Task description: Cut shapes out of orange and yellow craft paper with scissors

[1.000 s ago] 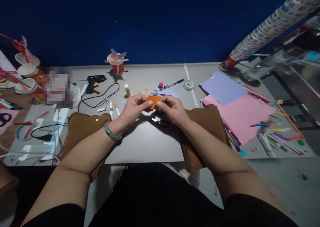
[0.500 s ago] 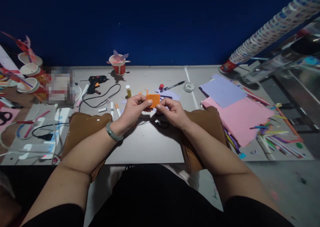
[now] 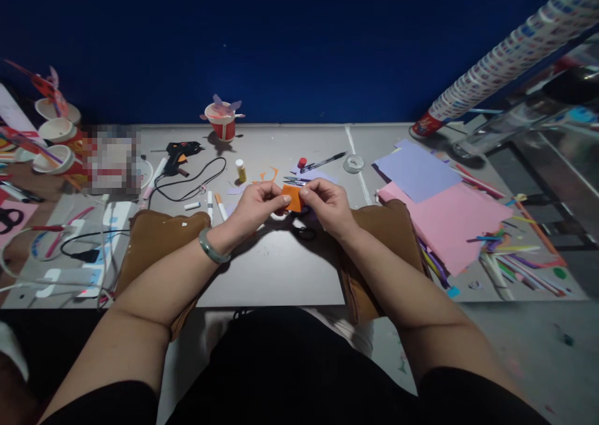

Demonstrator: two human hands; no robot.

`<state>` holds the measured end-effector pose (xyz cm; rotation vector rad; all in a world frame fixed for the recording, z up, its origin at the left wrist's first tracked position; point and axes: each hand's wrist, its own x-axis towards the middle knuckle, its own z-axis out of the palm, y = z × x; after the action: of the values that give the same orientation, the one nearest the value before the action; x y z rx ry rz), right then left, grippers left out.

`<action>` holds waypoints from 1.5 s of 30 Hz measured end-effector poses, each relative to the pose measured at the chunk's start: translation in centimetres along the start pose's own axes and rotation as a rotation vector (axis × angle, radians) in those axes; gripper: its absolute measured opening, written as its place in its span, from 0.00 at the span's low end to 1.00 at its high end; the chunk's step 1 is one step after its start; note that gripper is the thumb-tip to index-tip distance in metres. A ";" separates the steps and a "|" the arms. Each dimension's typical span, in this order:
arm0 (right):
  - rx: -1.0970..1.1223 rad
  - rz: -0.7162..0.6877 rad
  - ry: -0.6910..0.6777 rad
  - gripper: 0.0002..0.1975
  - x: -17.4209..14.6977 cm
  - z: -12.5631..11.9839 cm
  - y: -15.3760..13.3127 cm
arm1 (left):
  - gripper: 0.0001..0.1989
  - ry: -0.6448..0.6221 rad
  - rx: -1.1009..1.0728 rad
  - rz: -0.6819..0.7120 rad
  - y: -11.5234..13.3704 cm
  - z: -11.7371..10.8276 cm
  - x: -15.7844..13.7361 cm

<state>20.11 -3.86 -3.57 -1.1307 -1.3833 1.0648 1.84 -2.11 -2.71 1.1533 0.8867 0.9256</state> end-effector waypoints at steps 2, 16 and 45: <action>0.004 -0.015 0.012 0.21 0.0 0.0 0.0 | 0.14 -0.026 0.017 0.005 -0.1 0.0 -0.1; -0.027 0.008 -0.013 0.18 0.1 0.1 0.1 | 0.17 0.085 -0.083 0.018 -0.1 0.2 0.1; -0.264 -0.154 -0.115 0.07 0.2 -0.1 -0.1 | 0.05 -0.029 0.378 0.124 -0.1 -0.2 0.1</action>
<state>20.19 -3.73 -3.40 -1.1429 -1.7118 0.8654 1.70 -1.91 -2.84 1.5557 1.0026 0.8594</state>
